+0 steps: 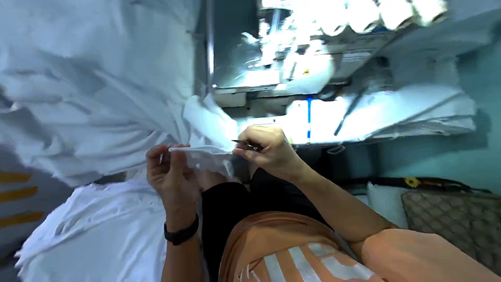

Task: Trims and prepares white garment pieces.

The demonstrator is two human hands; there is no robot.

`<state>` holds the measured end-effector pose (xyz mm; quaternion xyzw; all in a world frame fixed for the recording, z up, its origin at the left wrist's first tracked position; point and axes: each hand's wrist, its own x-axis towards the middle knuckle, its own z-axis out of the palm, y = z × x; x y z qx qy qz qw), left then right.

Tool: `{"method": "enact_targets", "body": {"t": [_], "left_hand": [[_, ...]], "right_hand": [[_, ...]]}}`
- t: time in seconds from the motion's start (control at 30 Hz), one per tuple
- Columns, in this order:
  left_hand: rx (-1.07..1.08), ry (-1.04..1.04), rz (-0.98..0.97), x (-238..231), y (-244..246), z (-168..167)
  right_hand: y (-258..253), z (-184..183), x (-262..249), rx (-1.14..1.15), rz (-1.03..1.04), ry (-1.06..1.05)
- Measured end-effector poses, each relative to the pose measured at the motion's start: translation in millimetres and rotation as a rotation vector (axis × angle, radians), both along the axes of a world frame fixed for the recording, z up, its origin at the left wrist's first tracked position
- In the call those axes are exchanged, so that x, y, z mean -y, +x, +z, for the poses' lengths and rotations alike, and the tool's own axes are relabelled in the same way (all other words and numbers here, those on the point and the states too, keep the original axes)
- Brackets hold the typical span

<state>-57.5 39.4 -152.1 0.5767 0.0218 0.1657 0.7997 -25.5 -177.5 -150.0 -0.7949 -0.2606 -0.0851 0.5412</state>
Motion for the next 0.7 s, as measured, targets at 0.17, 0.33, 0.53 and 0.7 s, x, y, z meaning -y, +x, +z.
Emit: {"method": "enact_targets", "body": {"t": [0.17,0.33,0.53,0.7], "left_hand": [[0.174,0.442,-0.153,34.4,24.4,-2.7],[0.208,0.777,-0.309,74.8,42.8,-52.6],[0.205,0.851,-0.306,72.8,37.8,-63.3],[0.201,0.882,-0.278,75.3,38.1,-63.0]], "right_hand": [[-4.4,18.2,84.7,-0.430,-0.562,-0.711],[9.5,1.0,109.9,-0.746,-0.529,-0.769],[-19.9,-11.9,96.5,-0.568,-0.260,0.134],[-13.5,-49.5,30.5,-0.200,-0.412,0.495]]}}
